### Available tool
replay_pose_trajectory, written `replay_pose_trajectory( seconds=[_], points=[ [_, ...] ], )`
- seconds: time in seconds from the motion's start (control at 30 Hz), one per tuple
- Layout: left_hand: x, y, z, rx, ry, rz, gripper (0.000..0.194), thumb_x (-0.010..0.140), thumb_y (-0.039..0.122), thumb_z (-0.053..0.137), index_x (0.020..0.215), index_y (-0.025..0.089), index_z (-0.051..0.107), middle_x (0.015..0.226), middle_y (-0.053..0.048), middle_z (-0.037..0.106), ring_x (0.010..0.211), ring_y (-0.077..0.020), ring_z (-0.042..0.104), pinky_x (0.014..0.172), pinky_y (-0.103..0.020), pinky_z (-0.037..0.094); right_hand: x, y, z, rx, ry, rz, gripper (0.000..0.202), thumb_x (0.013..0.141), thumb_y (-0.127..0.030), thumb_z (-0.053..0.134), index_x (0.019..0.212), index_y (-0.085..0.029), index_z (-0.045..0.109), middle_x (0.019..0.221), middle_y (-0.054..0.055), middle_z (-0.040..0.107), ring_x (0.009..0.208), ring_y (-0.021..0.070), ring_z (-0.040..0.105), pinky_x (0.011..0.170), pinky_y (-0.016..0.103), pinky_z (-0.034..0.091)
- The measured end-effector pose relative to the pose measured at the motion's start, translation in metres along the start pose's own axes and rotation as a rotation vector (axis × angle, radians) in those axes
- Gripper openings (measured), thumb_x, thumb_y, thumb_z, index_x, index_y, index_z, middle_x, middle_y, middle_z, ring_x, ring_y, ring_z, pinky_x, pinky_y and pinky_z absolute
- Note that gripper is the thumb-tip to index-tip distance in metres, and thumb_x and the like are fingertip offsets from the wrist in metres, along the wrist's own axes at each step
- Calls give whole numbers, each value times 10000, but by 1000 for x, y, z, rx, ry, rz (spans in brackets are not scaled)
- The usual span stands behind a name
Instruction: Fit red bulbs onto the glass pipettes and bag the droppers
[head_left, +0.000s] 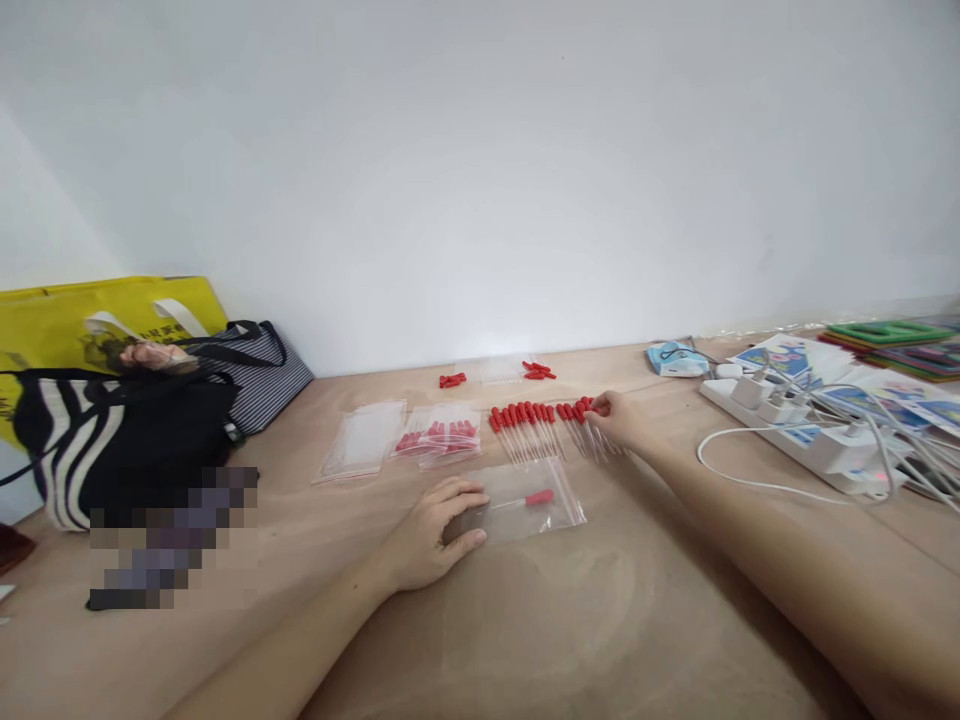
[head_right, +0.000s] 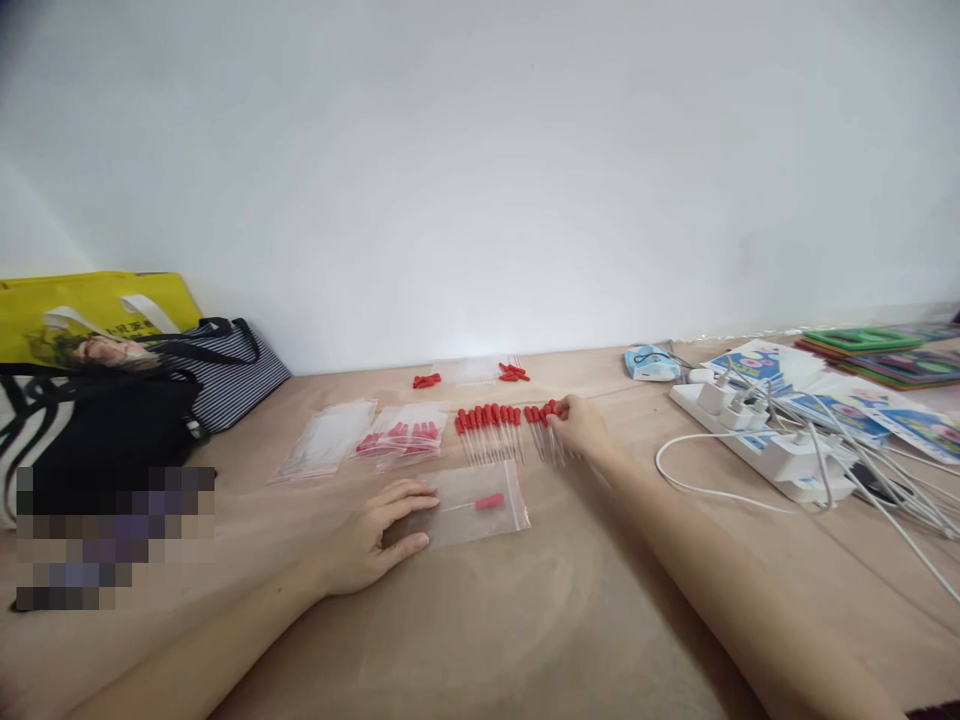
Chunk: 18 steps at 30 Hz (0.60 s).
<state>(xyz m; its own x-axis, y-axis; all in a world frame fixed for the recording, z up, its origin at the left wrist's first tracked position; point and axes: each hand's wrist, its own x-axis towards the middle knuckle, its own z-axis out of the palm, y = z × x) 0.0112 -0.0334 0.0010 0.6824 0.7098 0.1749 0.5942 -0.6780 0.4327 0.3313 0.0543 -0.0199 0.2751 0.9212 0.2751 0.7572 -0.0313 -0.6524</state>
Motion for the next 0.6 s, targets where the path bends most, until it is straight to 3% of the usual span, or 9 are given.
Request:
replay_pose_trajectory(
  seconds=[0.1, 0.23, 0.6],
  points=[
    [-1, -2, 1, -13, -19, -3, 341, 810, 335, 497, 1128, 219, 536, 1245, -72, 483, 1173, -224, 408, 989, -403, 333, 21, 4, 5, -57, 68, 73, 260, 652, -316, 576, 828, -135, 637, 798, 113, 649, 763, 206, 585, 624, 261, 400],
    [-2, -4, 2, -17, -32, -5, 372, 799, 342, 506, 1152, 225, 519, 1270, -75, 460, 1191, -238, 386, 993, -424, 321, 34, 7, 14, -76, 81, 128, 221, 666, -295, 551, 788, -151, 666, 813, 119, 664, 810, 223, 596, 641, 256, 398],
    [-4, -1, 0, -6, -64, -46, 408, 803, 350, 500, 1194, 236, 483, 1322, -65, 409, 1212, -239, 366, 1001, -432, 311, 45, 14, 22, 77, 43, 184, 125, 618, -199, 552, 665, -148, 656, 637, 66, 643, 586, 155, 566, 517, 231, 381]
  ],
)
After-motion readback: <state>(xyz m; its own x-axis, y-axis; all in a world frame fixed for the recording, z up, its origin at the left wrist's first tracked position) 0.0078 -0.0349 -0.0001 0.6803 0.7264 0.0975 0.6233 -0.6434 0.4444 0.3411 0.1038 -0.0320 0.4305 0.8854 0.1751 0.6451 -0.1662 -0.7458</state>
